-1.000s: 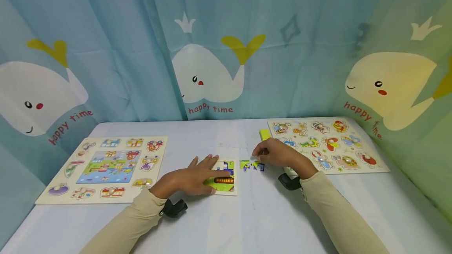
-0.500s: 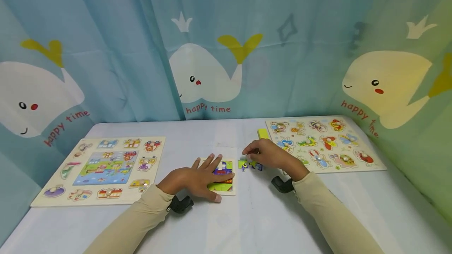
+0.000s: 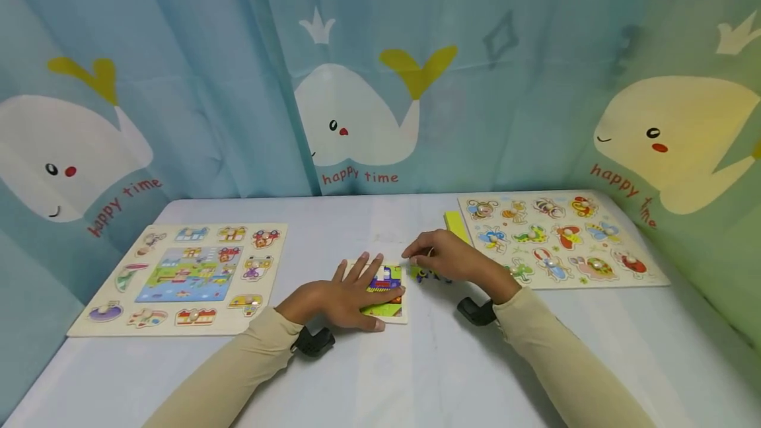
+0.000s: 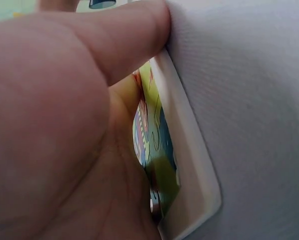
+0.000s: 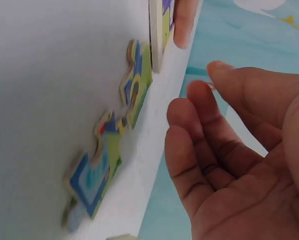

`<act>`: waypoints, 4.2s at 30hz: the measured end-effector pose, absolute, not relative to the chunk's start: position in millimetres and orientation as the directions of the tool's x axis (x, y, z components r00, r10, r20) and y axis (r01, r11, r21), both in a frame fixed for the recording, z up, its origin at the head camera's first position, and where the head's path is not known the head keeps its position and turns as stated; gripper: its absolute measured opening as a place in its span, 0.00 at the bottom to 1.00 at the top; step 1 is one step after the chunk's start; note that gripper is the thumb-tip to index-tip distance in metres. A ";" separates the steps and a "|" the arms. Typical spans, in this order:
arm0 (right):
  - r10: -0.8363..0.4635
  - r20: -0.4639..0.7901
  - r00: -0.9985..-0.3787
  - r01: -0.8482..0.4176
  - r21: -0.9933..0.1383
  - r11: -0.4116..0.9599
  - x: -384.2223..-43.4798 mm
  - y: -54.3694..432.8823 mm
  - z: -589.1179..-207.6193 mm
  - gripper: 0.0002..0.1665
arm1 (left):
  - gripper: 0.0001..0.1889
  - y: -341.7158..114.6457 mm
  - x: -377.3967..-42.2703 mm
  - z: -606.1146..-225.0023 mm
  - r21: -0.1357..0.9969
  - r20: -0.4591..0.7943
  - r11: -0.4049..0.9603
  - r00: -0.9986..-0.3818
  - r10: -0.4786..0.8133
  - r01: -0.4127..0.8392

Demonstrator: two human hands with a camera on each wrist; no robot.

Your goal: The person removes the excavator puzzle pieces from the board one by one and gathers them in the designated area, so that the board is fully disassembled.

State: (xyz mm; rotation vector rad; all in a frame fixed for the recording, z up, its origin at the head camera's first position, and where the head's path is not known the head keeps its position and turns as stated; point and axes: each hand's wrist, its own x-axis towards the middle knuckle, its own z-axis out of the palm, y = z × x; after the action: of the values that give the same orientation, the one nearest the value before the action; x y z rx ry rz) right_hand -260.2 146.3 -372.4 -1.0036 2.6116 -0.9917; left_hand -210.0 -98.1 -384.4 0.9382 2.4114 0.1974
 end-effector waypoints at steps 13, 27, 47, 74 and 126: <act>-0.693 0.059 -0.718 -0.554 -0.652 0.517 -261.2 119.0 -369.8 0.16 | 0.36 -95.7 -208.2 -382.1 0.336 -0.411 0.762 -0.642 0.648 0.554; -0.717 -0.066 -0.694 -0.561 -0.575 0.596 -263.1 102.9 -372.5 0.22 | 0.36 -96.5 -207.9 -381.6 0.329 -0.406 0.756 -0.638 0.655 0.566; -0.716 -0.051 -0.697 -0.619 -0.461 0.636 -255.2 99.3 -371.9 0.16 | 0.35 -96.3 -207.5 -381.7 0.334 -0.410 0.757 -0.637 0.653 0.561; -0.710 -0.001 -0.704 -0.499 -0.711 0.496 -262.8 120.7 -371.6 0.16 | 0.37 -94.8 -207.4 -382.8 0.318 -0.414 0.768 -0.647 0.640 0.557; -0.652 -0.081 -0.754 -0.479 -0.612 0.630 -257.8 228.7 -374.9 0.11 | 0.37 -96.8 -203.4 -385.3 0.343 -0.389 0.759 -0.651 0.651 0.553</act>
State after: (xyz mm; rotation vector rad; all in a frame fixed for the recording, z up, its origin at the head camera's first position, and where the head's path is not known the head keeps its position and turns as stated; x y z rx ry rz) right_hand -257.8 228.7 -374.9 -0.9127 2.5596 -0.8346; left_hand -203.4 -96.8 -385.3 0.9068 2.4582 0.2646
